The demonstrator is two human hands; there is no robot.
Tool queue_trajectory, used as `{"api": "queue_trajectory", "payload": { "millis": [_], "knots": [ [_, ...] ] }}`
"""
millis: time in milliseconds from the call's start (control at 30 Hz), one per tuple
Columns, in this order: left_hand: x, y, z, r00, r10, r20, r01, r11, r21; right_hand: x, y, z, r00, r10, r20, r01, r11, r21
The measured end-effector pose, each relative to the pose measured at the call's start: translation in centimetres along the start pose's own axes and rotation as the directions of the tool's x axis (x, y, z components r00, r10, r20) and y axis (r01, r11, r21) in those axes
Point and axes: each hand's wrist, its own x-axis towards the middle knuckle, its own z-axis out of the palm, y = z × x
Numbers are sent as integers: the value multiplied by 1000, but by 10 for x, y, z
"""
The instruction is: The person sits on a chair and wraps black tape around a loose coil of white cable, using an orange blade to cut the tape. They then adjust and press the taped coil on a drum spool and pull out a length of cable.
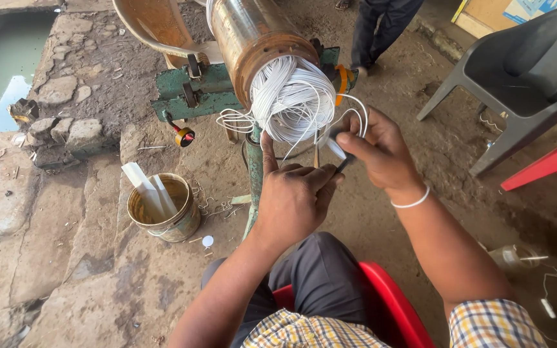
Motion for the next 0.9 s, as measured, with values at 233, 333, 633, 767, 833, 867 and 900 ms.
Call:
{"api": "queue_trajectory", "payload": {
  "millis": [233, 333, 633, 767, 833, 867, 900],
  "knots": [
    [2, -2, -3, 1000, -8, 20, 8, 1000, 10, -9, -13, -24, 940, 73, 333, -42, 994, -99],
    [2, 1, -3, 999, -24, 30, 23, 1000, 19, -12, -9, -32, 953, -35, 300, 91, 981, -174],
    [-1, 0, -4, 1000, -12, 21, 11, 999, 39, -1, -26, -33, 941, 97, 323, -54, 988, -142],
    [1, 0, 2, 1000, 0, 28, -1, 999, 41, 3, -7, 3, 994, 28, 107, -26, 999, -26],
    [1, 0, 4, 999, -3, 33, 2, 999, 49, 7, 4, 17, 999, 20, -31, -20, 1000, -19],
    [2, 0, 4, 999, -10, 35, 8, 998, 58, 8, 5, 20, 998, 7, -56, -8, 1000, -15],
    [2, -1, 3, 999, -16, 40, 13, 998, 66, 8, 5, 20, 996, -4, -84, 4, 1000, -11]
  ]
}}
